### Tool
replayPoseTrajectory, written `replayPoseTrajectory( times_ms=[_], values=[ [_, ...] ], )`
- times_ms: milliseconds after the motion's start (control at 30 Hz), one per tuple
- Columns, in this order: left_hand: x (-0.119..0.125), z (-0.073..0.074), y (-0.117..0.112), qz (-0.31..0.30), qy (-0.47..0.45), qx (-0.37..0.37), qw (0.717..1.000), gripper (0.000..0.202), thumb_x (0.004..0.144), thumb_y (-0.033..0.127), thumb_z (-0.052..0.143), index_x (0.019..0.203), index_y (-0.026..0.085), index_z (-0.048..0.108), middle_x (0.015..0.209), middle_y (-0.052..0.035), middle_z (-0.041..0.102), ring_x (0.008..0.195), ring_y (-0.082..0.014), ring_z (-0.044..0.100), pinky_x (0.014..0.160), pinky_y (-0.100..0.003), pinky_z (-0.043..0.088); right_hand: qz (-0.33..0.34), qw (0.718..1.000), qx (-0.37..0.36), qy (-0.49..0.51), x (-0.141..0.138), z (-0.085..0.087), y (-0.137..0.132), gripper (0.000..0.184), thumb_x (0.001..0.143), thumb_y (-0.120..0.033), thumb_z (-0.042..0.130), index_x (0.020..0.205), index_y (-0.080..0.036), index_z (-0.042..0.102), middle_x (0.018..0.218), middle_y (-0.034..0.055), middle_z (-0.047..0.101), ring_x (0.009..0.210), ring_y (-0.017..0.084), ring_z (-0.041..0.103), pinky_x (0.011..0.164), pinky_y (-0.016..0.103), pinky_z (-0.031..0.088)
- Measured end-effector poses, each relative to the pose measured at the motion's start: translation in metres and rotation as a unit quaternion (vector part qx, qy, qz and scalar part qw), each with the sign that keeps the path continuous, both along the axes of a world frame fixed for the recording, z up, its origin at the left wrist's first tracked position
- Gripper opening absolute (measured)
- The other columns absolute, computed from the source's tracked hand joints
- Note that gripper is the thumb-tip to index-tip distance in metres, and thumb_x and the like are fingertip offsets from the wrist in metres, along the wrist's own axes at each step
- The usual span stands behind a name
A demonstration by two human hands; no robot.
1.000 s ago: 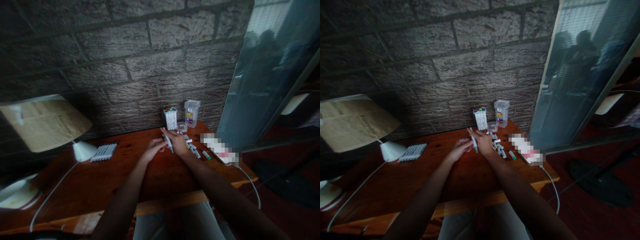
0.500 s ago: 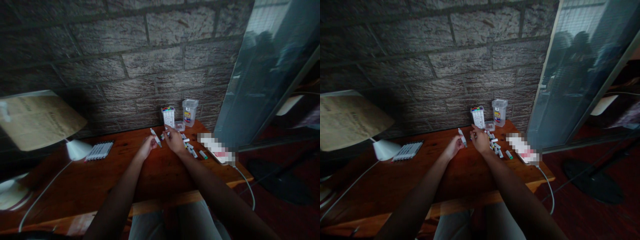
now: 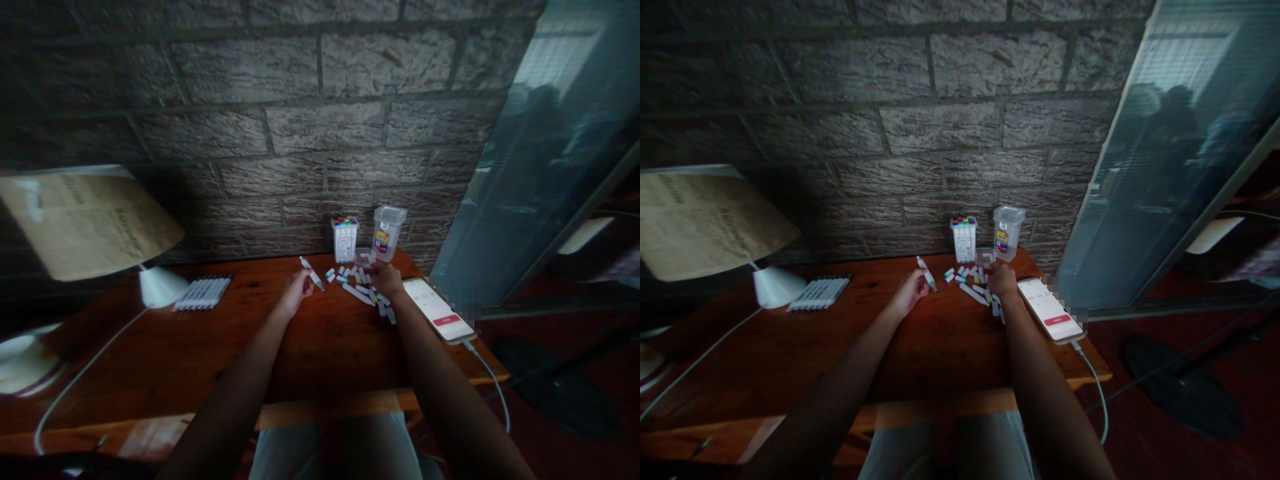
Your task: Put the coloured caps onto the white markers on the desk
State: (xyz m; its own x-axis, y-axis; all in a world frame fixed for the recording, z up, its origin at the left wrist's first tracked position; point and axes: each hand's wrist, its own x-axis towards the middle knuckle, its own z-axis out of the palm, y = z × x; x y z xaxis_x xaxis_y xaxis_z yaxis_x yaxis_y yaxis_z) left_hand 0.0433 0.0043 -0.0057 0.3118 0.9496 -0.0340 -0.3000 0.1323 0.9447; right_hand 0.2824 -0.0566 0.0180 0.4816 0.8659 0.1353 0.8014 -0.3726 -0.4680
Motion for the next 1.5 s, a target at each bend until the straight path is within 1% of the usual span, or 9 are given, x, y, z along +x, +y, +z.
replayPoseTrajectory(
  times_ms=[167,367,500,667,867,967,1167,1333,1500],
  values=[
    [0.0,-0.002,0.002,0.0,-0.003,0.005,1.0,0.031,0.063,0.041,0.068,0.058,0.019,0.047,0.047,0.0045,0.047,0.04,-0.0055,0.037,0.041,-0.02,0.021,0.011,1.0,-0.005,0.01,0.008,0.0,0.001,0.026,0.079,-0.015,0.063,0.099,-0.023,0.077,0.095,0.0033,0.077,0.099,0.02,0.071,0.083,0.023,0.05],
    [0.0,-0.001,0.002,-0.006,0.012,0.006,1.0,0.028,0.066,0.041,0.066,0.06,0.018,0.051,0.048,0.0039,0.047,0.04,-0.0057,0.037,0.041,-0.02,0.022,0.016,0.998,-0.014,0.054,0.003,0.003,-0.001,0.027,0.079,-0.018,0.065,0.104,-0.022,0.076,0.1,0.0036,0.077,0.103,0.021,0.071,0.088,0.025,0.051],
    [0.001,0.0,0.001,-0.013,0.014,0.012,1.0,0.028,0.067,0.04,0.066,0.059,0.018,0.05,0.049,0.0037,0.047,0.041,-0.0055,0.036,0.042,-0.02,0.022,0.018,0.996,-0.001,0.085,-0.001,0.003,0.0,0.033,0.083,-0.021,0.063,0.114,-0.022,0.073,0.103,0.0038,0.077,0.103,0.019,0.071,0.091,0.025,0.05],
    [0.001,0.0,0.0,-0.007,0.027,0.011,1.0,0.027,0.065,0.041,0.066,0.06,0.018,0.052,0.05,0.0034,0.048,0.042,-0.0058,0.036,0.042,-0.021,0.021,0.033,0.997,0.006,0.075,-0.007,0.002,0.002,0.033,0.087,-0.022,0.06,0.117,-0.021,0.072,0.107,0.0053,0.077,0.104,0.019,0.071,0.093,0.026,0.05],
    [0.001,0.0,0.001,-0.01,0.031,0.021,0.999,0.027,0.066,0.041,0.065,0.06,0.018,0.051,0.049,0.0034,0.047,0.042,-0.0061,0.036,0.043,-0.021,0.022,0.002,0.996,0.075,0.04,-0.012,0.006,0.001,0.029,0.092,-0.025,0.054,0.115,-0.024,0.073,0.108,0.0052,0.076,0.107,0.021,0.07,0.093,0.028,0.05],
    [0.001,-0.001,0.0,-0.008,0.038,0.018,0.999,0.027,0.067,0.041,0.064,0.061,0.018,0.052,0.049,0.0035,0.047,0.041,-0.0059,0.035,0.043,-0.021,0.021,-0.01,0.996,0.085,0.037,-0.012,0.005,0.0,0.029,0.093,-0.027,0.053,0.113,-0.022,0.073,0.107,0.0064,0.076,0.105,0.023,0.071,0.09,0.029,0.05],
    [0.001,0.0,0.0,-0.014,0.033,0.029,0.999,0.028,0.066,0.042,0.065,0.06,0.018,0.052,0.05,0.0032,0.047,0.042,-0.0059,0.036,0.043,-0.021,0.021,-0.018,0.997,0.076,0.02,-0.008,0.005,-0.003,0.031,0.091,-0.025,0.053,0.114,-0.022,0.072,0.108,0.008,0.076,0.107,0.025,0.07,0.092,0.031,0.05],
    [0.002,0.0,0.0,-0.01,0.034,0.018,0.999,0.028,0.066,0.042,0.064,0.06,0.018,0.052,0.05,0.003,0.047,0.042,-0.0059,0.035,0.042,-0.021,0.021,-0.014,1.0,0.017,0.011,-0.008,0.005,-0.004,0.031,0.092,-0.029,0.051,0.111,-0.02,0.073,0.11,0.0113,0.075,0.107,0.027,0.07,0.088,0.032,0.051],
    [0.003,0.0,0.0,-0.007,0.039,0.023,0.999,0.028,0.066,0.042,0.064,0.059,0.018,0.052,0.051,0.0021,0.049,0.043,-0.0063,0.038,0.043,-0.021,0.021,-0.012,1.0,0.008,-0.001,-0.011,0.002,0.0,0.033,0.094,-0.032,0.049,0.112,-0.02,0.073,0.111,0.0121,0.075,0.105,0.025,0.07,0.087,0.029,0.05]
  ],
)
